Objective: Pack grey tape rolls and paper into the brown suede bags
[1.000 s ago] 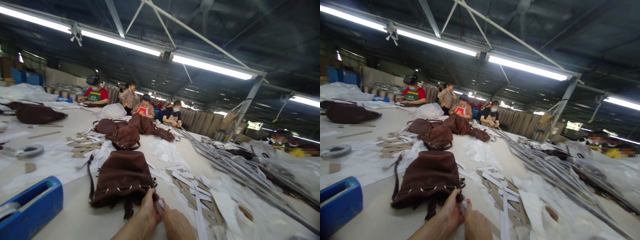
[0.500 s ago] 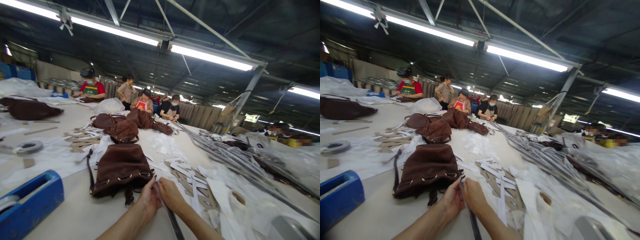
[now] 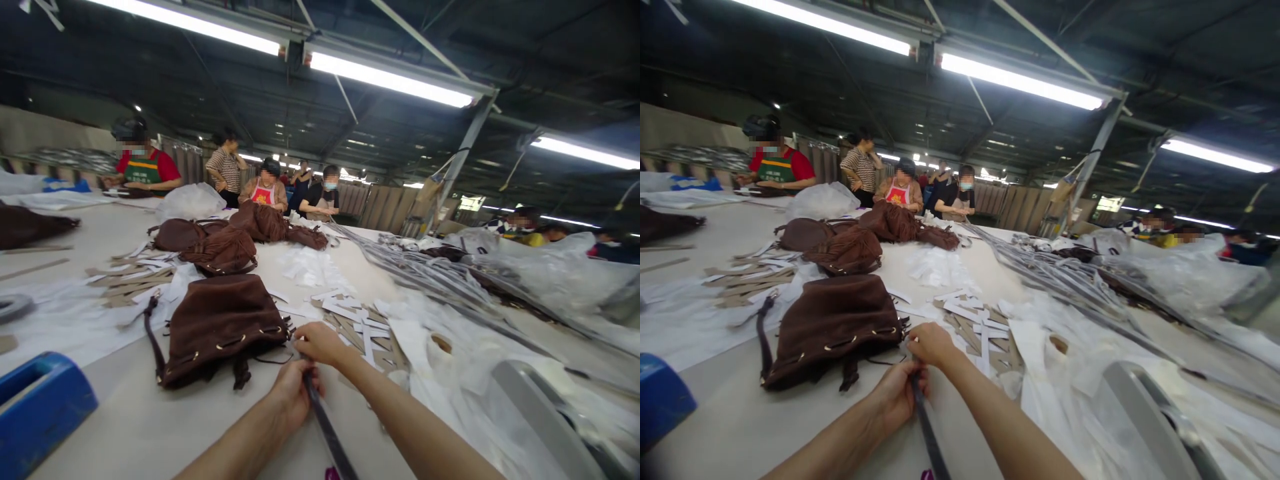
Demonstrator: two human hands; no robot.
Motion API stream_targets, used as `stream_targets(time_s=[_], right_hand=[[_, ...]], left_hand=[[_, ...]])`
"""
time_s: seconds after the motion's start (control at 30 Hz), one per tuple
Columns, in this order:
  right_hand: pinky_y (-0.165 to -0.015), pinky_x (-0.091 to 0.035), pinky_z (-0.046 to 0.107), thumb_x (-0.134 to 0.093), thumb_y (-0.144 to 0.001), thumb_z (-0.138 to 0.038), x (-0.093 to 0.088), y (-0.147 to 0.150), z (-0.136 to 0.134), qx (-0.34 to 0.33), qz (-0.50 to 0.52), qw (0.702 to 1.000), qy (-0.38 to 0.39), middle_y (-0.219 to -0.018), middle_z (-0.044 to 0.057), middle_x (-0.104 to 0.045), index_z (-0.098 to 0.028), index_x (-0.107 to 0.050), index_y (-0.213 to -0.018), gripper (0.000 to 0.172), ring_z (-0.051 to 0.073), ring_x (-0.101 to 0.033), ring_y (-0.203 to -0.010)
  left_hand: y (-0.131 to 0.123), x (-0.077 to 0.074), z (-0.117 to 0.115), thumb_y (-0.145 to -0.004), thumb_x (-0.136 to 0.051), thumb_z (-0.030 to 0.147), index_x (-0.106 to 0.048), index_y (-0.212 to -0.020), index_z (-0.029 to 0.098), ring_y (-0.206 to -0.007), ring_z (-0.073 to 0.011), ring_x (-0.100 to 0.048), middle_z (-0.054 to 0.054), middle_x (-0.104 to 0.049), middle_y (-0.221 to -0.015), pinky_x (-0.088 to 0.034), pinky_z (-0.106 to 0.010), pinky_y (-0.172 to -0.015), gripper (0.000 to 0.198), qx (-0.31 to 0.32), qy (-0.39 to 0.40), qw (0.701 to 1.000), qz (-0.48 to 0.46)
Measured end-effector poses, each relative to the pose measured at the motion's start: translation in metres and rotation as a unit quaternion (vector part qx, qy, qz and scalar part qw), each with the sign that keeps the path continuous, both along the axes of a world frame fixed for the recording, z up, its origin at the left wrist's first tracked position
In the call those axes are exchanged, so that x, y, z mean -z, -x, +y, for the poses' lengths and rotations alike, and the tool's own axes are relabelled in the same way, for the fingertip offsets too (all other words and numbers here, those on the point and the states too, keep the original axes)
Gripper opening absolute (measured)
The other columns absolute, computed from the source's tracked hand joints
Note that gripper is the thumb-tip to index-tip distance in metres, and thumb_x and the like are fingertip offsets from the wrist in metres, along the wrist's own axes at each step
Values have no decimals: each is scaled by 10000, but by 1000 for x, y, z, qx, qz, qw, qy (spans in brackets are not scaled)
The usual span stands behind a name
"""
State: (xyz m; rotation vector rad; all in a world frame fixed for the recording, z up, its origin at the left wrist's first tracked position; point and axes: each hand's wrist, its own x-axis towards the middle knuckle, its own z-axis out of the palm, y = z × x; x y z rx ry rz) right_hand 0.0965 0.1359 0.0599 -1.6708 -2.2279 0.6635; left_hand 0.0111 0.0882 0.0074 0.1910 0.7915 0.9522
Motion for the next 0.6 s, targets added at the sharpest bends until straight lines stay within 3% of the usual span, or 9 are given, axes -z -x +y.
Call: stream_targets(time_s=[0.17,0.23,0.33,0.4,0.5,0.53,0.6], right_hand=[[-592,-474,248,-328,-908,-367,12,-20,-16,77,197,973,90,-864,80,-645,-145,-596,-970,353,155,-614,-709],[-610,-490,234,-245,-931,-382,16,-28,-31,96,269,948,141,-934,106,-627,-135,-547,-1027,401,139,-625,-750],[-696,-525,284,-313,-910,-387,19,-32,-58,64,341,904,248,-903,92,-633,-138,-565,-1000,366,139,-648,-748],[-704,-535,316,-372,-884,-412,23,-30,-76,28,396,848,351,-831,76,-636,-129,-603,-947,371,146,-650,-696],[-685,-530,294,-374,-891,-483,33,-24,-91,1,480,735,479,-796,77,-634,-88,-641,-869,477,145,-644,-677],[-673,-529,290,-372,-901,-490,37,-23,-93,1,500,710,497,-791,76,-636,-79,-645,-852,496,141,-641,-666],[-626,-527,291,-387,-922,-454,44,-20,-93,25,520,695,496,-731,43,-633,-94,-635,-836,446,119,-618,-586]], left_hand=[[8,-8,4,-983,-340,245,-474,-717,159,-318,-40,-308,73,-390,-487,-295,-171,-383,310,11,-7,1000,-22],[11,-11,5,-998,-296,281,-455,-702,161,-305,-31,-254,89,-322,-457,-236,-146,-361,357,17,-9,999,-41],[13,-15,5,-1002,-237,376,-441,-681,164,-297,-30,-177,104,-221,-429,-153,-133,-337,436,27,-19,997,-72],[13,-17,5,-981,-214,487,-452,-688,162,-302,-31,-162,103,-218,-429,-126,-133,-325,499,26,-32,995,-86],[14,-18,4,-929,-282,604,-471,-709,162,-306,-29,-165,102,-258,-432,-109,-135,-311,529,19,-71,994,-75],[14,-18,3,-917,-334,608,-472,-711,164,-302,-28,-162,105,-266,-428,-106,-134,-309,508,17,-86,994,-62],[16,-17,3,-905,-426,572,-476,-709,169,-288,-25,-155,112,-276,-411,-112,-134,-304,451,13,-112,993,-34]])
